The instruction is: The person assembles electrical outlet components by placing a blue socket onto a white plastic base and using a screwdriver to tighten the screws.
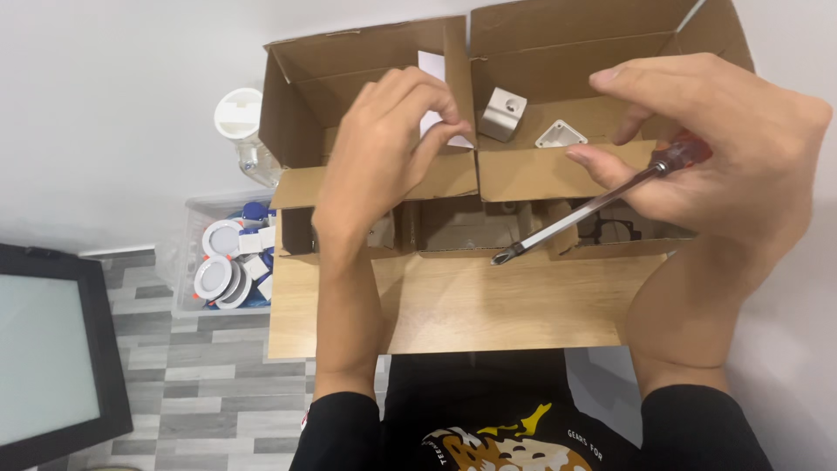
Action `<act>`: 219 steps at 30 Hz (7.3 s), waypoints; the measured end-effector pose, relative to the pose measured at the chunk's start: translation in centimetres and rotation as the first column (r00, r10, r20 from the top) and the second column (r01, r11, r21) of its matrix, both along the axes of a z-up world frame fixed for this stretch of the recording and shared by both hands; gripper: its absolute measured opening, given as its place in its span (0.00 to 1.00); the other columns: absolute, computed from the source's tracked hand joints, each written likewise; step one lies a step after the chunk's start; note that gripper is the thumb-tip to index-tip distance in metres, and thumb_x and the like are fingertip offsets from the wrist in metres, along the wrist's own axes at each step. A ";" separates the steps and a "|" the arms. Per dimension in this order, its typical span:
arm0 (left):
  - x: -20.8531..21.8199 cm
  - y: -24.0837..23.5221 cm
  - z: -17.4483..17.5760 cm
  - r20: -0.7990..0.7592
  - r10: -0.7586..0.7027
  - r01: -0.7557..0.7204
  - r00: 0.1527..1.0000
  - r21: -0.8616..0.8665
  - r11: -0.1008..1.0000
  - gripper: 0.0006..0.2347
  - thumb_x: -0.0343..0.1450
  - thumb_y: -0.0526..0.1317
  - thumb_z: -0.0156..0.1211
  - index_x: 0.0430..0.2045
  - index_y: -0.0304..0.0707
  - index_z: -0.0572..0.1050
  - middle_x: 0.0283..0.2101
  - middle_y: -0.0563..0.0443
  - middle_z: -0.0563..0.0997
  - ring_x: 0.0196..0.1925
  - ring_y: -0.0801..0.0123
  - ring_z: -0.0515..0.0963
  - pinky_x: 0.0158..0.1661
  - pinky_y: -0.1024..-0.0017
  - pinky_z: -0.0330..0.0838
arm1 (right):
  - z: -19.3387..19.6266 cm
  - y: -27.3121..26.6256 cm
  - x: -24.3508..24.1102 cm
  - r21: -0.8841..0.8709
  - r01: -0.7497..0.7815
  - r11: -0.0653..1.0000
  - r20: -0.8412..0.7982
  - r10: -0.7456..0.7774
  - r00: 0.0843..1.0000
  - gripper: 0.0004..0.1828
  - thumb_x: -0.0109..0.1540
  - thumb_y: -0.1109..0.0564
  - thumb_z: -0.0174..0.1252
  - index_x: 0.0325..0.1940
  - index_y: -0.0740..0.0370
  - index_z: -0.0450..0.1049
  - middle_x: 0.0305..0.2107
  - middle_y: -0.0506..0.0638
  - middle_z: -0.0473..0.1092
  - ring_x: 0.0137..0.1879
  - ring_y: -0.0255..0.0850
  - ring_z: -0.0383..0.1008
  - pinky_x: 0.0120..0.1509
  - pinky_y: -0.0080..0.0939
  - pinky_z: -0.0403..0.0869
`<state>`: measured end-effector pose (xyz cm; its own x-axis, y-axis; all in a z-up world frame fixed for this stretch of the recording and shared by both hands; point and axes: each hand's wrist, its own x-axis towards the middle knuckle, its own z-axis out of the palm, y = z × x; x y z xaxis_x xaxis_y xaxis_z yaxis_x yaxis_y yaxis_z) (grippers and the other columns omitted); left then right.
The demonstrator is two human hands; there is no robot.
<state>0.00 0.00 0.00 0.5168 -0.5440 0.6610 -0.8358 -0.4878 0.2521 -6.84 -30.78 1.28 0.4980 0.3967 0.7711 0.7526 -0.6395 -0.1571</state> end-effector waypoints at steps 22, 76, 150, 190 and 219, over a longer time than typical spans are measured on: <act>-2.0 31.2 -24.5 -0.421 0.566 -0.705 0.708 -0.390 0.592 0.05 0.84 0.39 0.63 0.41 0.38 0.80 0.41 0.51 0.85 0.43 0.70 0.83 0.46 0.70 0.77 | -1.6 -0.8 -1.8 -0.153 0.013 0.988 -0.517 -0.091 0.851 0.29 0.59 0.54 0.81 0.62 0.59 0.81 0.29 0.38 0.79 0.18 0.29 0.57 0.27 0.29 0.60; -31.4 2.0 -24.7 -0.601 -0.288 -0.493 0.746 -0.788 0.368 0.43 0.69 0.77 0.48 0.64 0.34 0.71 0.57 0.41 0.79 0.60 0.66 0.77 0.58 0.68 0.80 | -23.8 12.2 -20.0 0.376 -0.301 0.876 -0.436 0.454 0.777 0.54 0.43 0.34 0.85 0.67 0.63 0.79 0.61 0.62 0.79 0.65 0.61 0.81 0.71 0.58 0.75; -23.6 -4.0 -54.6 -0.945 0.288 0.699 0.155 0.311 0.644 0.36 0.68 0.58 0.64 0.62 0.20 0.77 0.62 0.17 0.79 0.64 0.24 0.77 0.63 0.35 0.75 | -35.4 4.9 -28.1 0.589 0.046 0.807 -0.361 0.212 0.908 0.46 0.51 0.51 0.81 0.67 0.72 0.71 0.49 0.60 0.80 0.52 0.49 0.84 0.55 0.51 0.82; -22.7 -2.6 -51.4 -0.881 0.296 0.575 0.369 0.467 0.672 0.27 0.62 0.61 0.63 0.42 0.38 0.86 0.44 0.36 0.87 0.49 0.42 0.84 0.49 0.51 0.74 | -28.3 4.3 -19.5 0.479 -0.010 0.878 -0.213 0.127 0.969 0.44 0.51 0.53 0.84 0.64 0.78 0.73 0.51 0.67 0.79 0.54 0.57 0.83 0.59 0.54 0.80; -23.3 -3.4 -51.0 -0.839 0.257 0.440 0.480 0.483 0.757 0.18 0.73 0.49 0.51 0.26 0.38 0.87 0.28 0.37 0.87 0.36 0.41 0.90 0.53 0.49 0.76 | -24.5 6.1 -13.8 0.358 -0.066 0.932 -0.357 0.201 0.912 0.36 0.52 0.57 0.84 0.61 0.72 0.80 0.49 0.63 0.81 0.54 0.59 0.84 0.60 0.53 0.80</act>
